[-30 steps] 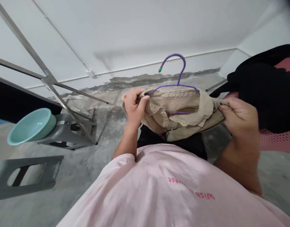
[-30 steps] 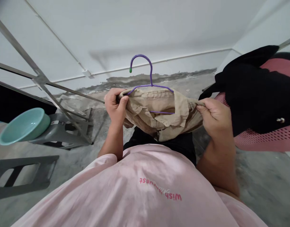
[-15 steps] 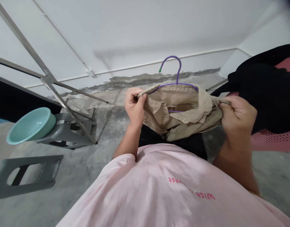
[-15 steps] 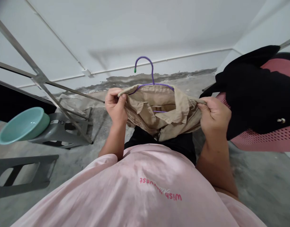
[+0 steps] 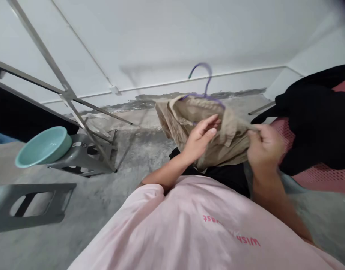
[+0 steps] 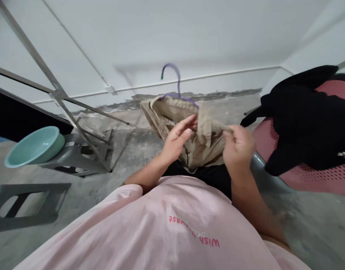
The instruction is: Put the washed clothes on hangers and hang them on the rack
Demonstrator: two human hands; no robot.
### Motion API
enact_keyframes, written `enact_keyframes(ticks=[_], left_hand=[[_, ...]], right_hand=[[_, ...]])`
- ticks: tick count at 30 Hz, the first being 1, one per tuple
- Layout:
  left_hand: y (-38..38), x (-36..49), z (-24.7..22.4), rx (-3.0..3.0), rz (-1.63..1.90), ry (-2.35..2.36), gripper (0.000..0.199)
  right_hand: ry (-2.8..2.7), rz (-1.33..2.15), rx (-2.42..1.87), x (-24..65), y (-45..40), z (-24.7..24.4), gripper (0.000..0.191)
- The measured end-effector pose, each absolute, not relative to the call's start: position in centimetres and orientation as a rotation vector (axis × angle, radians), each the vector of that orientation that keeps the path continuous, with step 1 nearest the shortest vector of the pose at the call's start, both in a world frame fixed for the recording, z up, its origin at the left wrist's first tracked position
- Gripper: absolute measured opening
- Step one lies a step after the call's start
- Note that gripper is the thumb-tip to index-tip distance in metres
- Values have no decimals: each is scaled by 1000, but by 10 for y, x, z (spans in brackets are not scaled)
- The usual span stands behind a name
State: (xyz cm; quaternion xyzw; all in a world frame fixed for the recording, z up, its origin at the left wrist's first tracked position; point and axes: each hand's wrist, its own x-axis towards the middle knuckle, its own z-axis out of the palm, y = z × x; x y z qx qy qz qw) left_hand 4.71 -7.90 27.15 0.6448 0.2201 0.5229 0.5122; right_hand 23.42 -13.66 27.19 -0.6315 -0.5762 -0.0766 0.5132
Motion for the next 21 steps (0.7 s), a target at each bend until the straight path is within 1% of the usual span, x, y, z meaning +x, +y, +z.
enact_keyframes(ticks=[2,5,8,11,14,17,21], left_hand=[[-83,54,267,1450,1329,593,46],[-82,53,262,1359,1465,743,38],[-73,38,266,1453,1493,851,25],[-57,11,283,1515,1546,922,15],[-43,-24,313,1559,1646,937,13],[-36,-59,356,1658,1813,1041,15],[-19,-110,433,1866,1951,1236,20]], right_hand=[[-1557,-107,-1552,210,-138,264,29],[-1783,72,-1507,182,-143,255,33],[-1853,280,-1264,171,-147,252,38],[-1763,369,-1039,172,-150,251,37],[-1722,377,-1005,172,-148,250,28],[-1780,382,-1009,168,-146,249,16],[-1869,474,-956,160,-144,247,23]])
